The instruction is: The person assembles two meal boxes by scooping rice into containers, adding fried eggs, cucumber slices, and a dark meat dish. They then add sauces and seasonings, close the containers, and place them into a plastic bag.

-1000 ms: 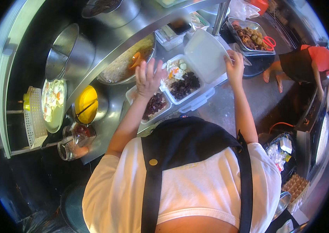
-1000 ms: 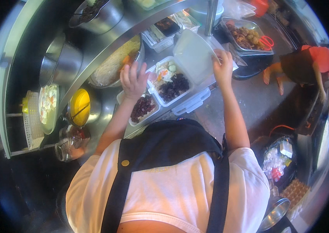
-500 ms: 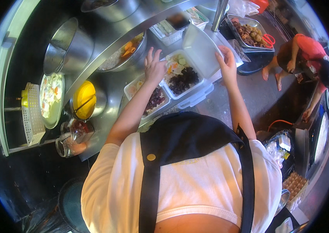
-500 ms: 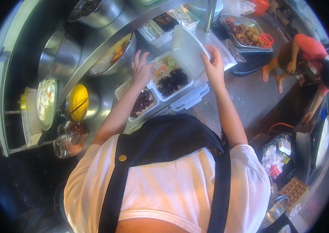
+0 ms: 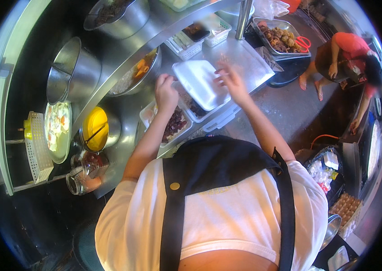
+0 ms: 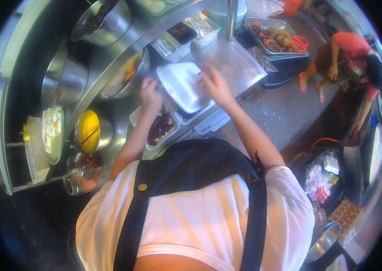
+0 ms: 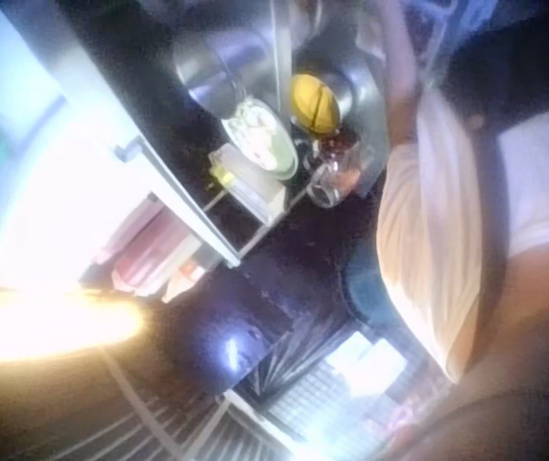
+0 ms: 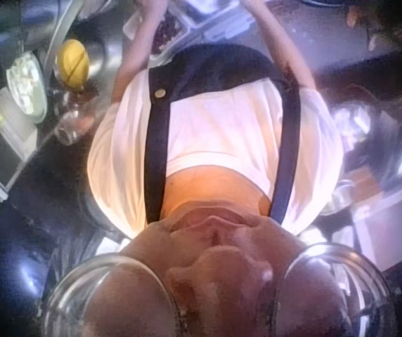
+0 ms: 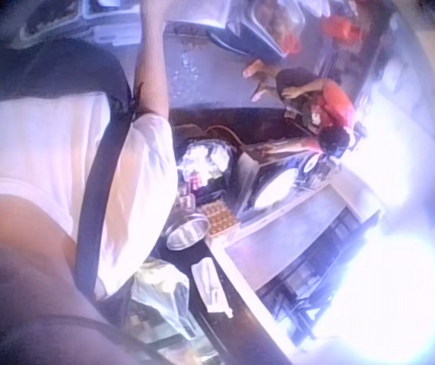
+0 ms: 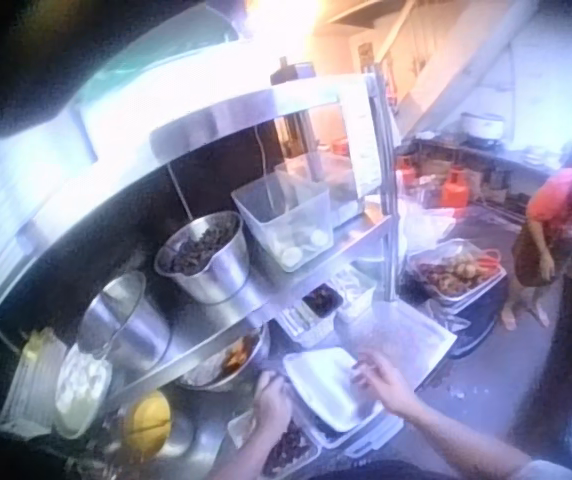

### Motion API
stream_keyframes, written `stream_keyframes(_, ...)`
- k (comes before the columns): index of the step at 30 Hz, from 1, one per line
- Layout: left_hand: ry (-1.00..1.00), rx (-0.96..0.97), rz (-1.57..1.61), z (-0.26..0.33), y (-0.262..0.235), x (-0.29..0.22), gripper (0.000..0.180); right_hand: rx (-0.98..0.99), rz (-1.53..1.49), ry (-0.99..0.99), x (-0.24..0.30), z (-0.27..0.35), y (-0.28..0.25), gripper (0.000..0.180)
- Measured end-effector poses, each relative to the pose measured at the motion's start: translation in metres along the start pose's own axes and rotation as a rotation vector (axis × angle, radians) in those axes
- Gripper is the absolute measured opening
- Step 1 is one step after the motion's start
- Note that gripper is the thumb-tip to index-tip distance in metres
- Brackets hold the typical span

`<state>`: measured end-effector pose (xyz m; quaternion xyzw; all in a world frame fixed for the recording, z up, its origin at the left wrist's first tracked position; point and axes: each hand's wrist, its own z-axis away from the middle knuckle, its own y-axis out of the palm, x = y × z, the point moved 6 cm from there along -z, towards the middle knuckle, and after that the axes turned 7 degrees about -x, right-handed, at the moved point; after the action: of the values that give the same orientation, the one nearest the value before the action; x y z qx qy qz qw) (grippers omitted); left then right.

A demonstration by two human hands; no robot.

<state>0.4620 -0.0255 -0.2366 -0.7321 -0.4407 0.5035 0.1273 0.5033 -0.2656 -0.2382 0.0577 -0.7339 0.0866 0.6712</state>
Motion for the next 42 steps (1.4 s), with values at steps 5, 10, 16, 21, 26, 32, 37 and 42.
stream_keyframes(5, 0.028, 0.045, 0.027, 0.030, -0.007, -0.029, 0.032, -0.027, 1.037, -0.304, -0.022, 0.011, 0.045, 0.079)
stream_keyframes(10, -0.086, 0.137, -0.112, 0.053, 0.018, -0.019, 0.053, 0.062, 0.988, -0.045, -0.035, -0.007, 0.049, 0.106)
stream_keyframes(16, -0.149, 0.177, -0.041, 0.050, 0.018, -0.018, 0.055, 0.152, 0.646, 0.539, -0.084, -0.039, 0.004, 0.085)
stream_keyframes(21, -0.227, 0.126, 0.142, 0.050, 0.006, -0.005, 0.052, 0.329, 0.233, 0.678, -0.040, -0.030, 0.020, 0.072)
stream_keyframes(26, -0.174, 0.072, 0.267, 0.052, -0.002, 0.000, 0.047, 0.441, 0.087, 0.629, -0.052, -0.025, 0.036, 0.067)
stream_keyframes(32, -0.250, -0.124, 0.351, 0.048, -0.025, 0.004, 0.030, 0.374, -0.224, 0.713, -0.054, -0.006, 0.029, 0.067)
stream_keyframes(37, -0.984, -0.010, 1.112, 0.058, 0.013, 0.013, 0.037, 0.246, -0.510, 0.635, -0.014, 0.002, 0.004, 0.062)
stream_keyframes(42, -0.984, 0.420, 1.893, 0.062, 0.042, -0.042, 0.042, 0.181, -0.530, 0.569, 0.017, 0.009, -0.012, 0.065)
